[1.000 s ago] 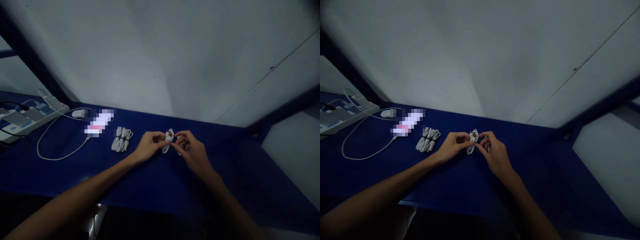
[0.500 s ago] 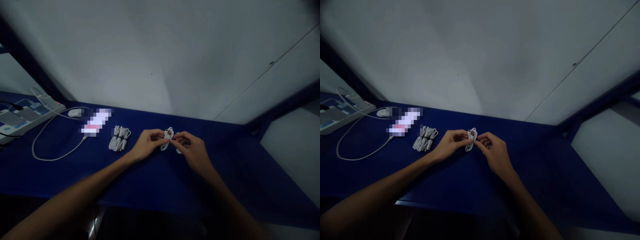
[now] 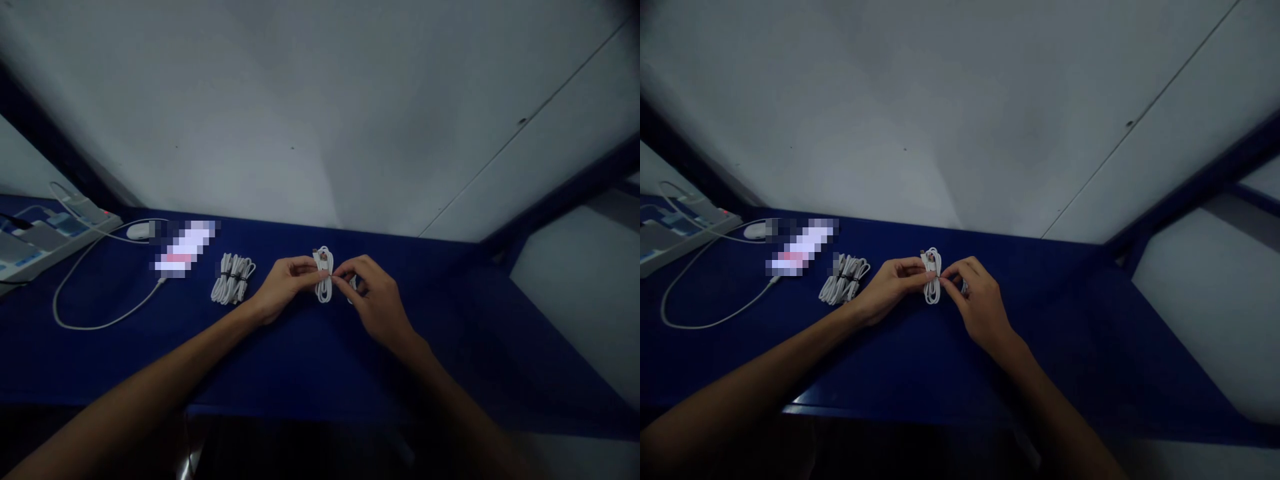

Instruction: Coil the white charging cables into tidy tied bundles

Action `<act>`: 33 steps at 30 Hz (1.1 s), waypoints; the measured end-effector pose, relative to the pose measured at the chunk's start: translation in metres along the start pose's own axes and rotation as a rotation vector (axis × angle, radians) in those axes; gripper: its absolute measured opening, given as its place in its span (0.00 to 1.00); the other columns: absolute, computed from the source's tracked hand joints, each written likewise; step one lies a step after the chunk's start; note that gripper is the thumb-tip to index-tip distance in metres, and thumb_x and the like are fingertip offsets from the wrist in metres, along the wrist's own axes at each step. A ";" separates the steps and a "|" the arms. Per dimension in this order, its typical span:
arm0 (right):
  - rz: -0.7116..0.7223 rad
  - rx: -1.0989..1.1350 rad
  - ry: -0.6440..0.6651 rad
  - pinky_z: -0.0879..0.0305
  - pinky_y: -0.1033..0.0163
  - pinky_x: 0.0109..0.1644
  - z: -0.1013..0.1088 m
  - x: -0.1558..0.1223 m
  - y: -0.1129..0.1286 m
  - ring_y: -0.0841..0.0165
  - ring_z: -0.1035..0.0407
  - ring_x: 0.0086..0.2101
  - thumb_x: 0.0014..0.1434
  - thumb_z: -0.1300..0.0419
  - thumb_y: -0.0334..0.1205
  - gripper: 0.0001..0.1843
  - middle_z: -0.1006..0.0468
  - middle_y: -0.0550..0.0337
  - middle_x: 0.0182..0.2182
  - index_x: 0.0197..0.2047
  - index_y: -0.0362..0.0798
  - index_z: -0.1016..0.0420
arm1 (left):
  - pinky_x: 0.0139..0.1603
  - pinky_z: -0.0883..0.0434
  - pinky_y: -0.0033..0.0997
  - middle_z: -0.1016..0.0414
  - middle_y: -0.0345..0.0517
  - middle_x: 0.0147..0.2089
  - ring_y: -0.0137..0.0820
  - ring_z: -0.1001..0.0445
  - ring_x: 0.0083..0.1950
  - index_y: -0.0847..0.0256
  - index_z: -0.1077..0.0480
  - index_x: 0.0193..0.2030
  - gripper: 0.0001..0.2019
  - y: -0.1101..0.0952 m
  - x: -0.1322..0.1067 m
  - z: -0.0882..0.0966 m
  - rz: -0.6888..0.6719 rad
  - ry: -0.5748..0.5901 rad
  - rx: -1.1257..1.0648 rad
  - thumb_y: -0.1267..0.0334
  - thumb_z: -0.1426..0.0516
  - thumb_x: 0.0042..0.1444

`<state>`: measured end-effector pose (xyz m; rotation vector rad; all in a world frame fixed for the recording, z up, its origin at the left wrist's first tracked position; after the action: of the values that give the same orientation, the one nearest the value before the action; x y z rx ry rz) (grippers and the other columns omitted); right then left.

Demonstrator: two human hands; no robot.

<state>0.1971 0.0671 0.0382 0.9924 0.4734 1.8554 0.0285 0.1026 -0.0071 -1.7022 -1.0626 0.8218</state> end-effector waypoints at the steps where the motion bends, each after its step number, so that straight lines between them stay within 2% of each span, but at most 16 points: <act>1: 0.030 -0.017 0.007 0.29 0.60 0.37 -0.001 0.000 0.001 0.64 0.25 0.38 0.73 0.38 0.39 0.03 0.22 0.56 0.42 0.45 0.52 0.21 | 0.49 0.25 0.35 0.16 0.50 0.44 0.32 0.20 0.42 0.64 0.16 0.47 0.15 0.001 0.000 0.000 0.014 0.002 -0.010 0.60 0.26 0.56; 6: 0.092 -0.076 0.016 0.28 0.57 0.41 -0.005 -0.003 0.000 0.63 0.25 0.39 0.74 0.39 0.36 0.04 0.21 0.56 0.41 0.46 0.52 0.22 | 0.51 0.24 0.37 0.16 0.52 0.46 0.34 0.19 0.44 0.65 0.16 0.48 0.14 -0.001 -0.001 0.001 -0.003 -0.002 0.001 0.61 0.28 0.58; 10: 0.063 -0.060 0.107 0.29 0.57 0.42 -0.012 -0.005 -0.003 0.62 0.25 0.40 0.74 0.38 0.36 0.04 0.20 0.56 0.43 0.45 0.52 0.22 | 0.58 0.25 0.41 0.15 0.56 0.49 0.37 0.17 0.47 0.66 0.17 0.49 0.14 -0.006 0.000 0.006 -0.066 -0.037 -0.009 0.61 0.29 0.60; 13: 0.040 -0.036 0.158 0.28 0.55 0.47 -0.015 -0.006 -0.002 0.62 0.24 0.42 0.73 0.37 0.36 0.04 0.19 0.57 0.44 0.45 0.53 0.21 | 0.60 0.25 0.43 0.15 0.56 0.47 0.38 0.16 0.47 0.67 0.19 0.49 0.14 -0.009 0.002 0.010 -0.098 -0.095 -0.043 0.61 0.29 0.61; 16: 0.023 0.002 0.188 0.28 0.55 0.46 -0.016 -0.006 0.002 0.61 0.23 0.44 0.73 0.37 0.36 0.04 0.18 0.57 0.46 0.45 0.53 0.21 | 0.59 0.25 0.42 0.16 0.53 0.44 0.37 0.16 0.46 0.67 0.22 0.49 0.12 -0.013 0.002 0.016 -0.112 -0.192 -0.134 0.64 0.31 0.63; 18: -0.005 0.044 0.198 0.27 0.56 0.43 -0.015 -0.006 0.004 0.61 0.23 0.44 0.73 0.37 0.38 0.03 0.17 0.56 0.47 0.45 0.53 0.20 | 0.56 0.23 0.40 0.19 0.49 0.41 0.35 0.17 0.42 0.66 0.24 0.50 0.10 -0.014 0.003 0.019 -0.098 -0.245 -0.198 0.66 0.34 0.64; 20: -0.069 0.094 0.199 0.27 0.58 0.38 -0.013 -0.006 0.002 0.61 0.23 0.41 0.73 0.37 0.40 0.04 0.17 0.56 0.45 0.46 0.53 0.20 | 0.48 0.22 0.37 0.23 0.45 0.37 0.31 0.20 0.36 0.65 0.25 0.48 0.08 -0.015 0.003 0.021 -0.081 -0.260 -0.220 0.67 0.38 0.64; 22: -0.160 0.144 0.201 0.27 0.60 0.34 -0.013 -0.006 -0.002 0.63 0.24 0.37 0.73 0.38 0.44 0.06 0.18 0.57 0.41 0.46 0.53 0.20 | 0.39 0.25 0.31 0.28 0.40 0.33 0.27 0.26 0.30 0.64 0.25 0.45 0.06 -0.016 0.002 0.019 -0.063 -0.241 -0.215 0.66 0.39 0.63; 24: -0.247 0.210 0.195 0.26 0.61 0.31 -0.013 -0.007 -0.007 0.64 0.24 0.35 0.73 0.38 0.47 0.08 0.18 0.57 0.40 0.45 0.53 0.21 | 0.31 0.30 0.27 0.33 0.37 0.30 0.24 0.34 0.25 0.63 0.25 0.42 0.06 -0.016 0.001 0.017 -0.041 -0.211 -0.195 0.63 0.36 0.62; 26: -0.301 0.280 0.180 0.26 0.63 0.29 -0.014 -0.007 -0.010 0.63 0.22 0.37 0.72 0.37 0.48 0.09 0.18 0.56 0.41 0.45 0.53 0.22 | 0.25 0.37 0.26 0.37 0.34 0.26 0.22 0.40 0.22 0.64 0.23 0.41 0.10 -0.014 -0.001 0.013 -0.006 -0.189 -0.076 0.60 0.31 0.59; 29: -0.334 0.347 0.154 0.27 0.65 0.27 -0.015 -0.008 -0.014 0.61 0.20 0.40 0.71 0.36 0.48 0.09 0.17 0.55 0.41 0.44 0.52 0.23 | 0.19 0.49 0.27 0.40 0.33 0.21 0.23 0.45 0.19 0.63 0.20 0.40 0.17 -0.011 -0.005 0.010 0.060 -0.194 0.258 0.50 0.29 0.57; 33: -0.357 0.353 0.141 0.28 0.66 0.25 -0.016 -0.010 -0.019 0.62 0.20 0.37 0.71 0.36 0.49 0.10 0.17 0.55 0.39 0.45 0.52 0.23 | 0.18 0.52 0.28 0.39 0.35 0.20 0.23 0.46 0.18 0.61 0.20 0.36 0.21 -0.009 -0.009 0.006 0.082 -0.170 0.334 0.42 0.33 0.60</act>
<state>0.1971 0.0691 0.0119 0.9344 1.0222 1.5517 0.0171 0.0982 -0.0006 -1.4192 -0.9117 1.1447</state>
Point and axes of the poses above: each hand's wrist, its own x-axis towards the middle knuckle, its own z-axis out of the back of the hand, y = z × x, the point moved 6 cm from there along x, towards the middle knuckle
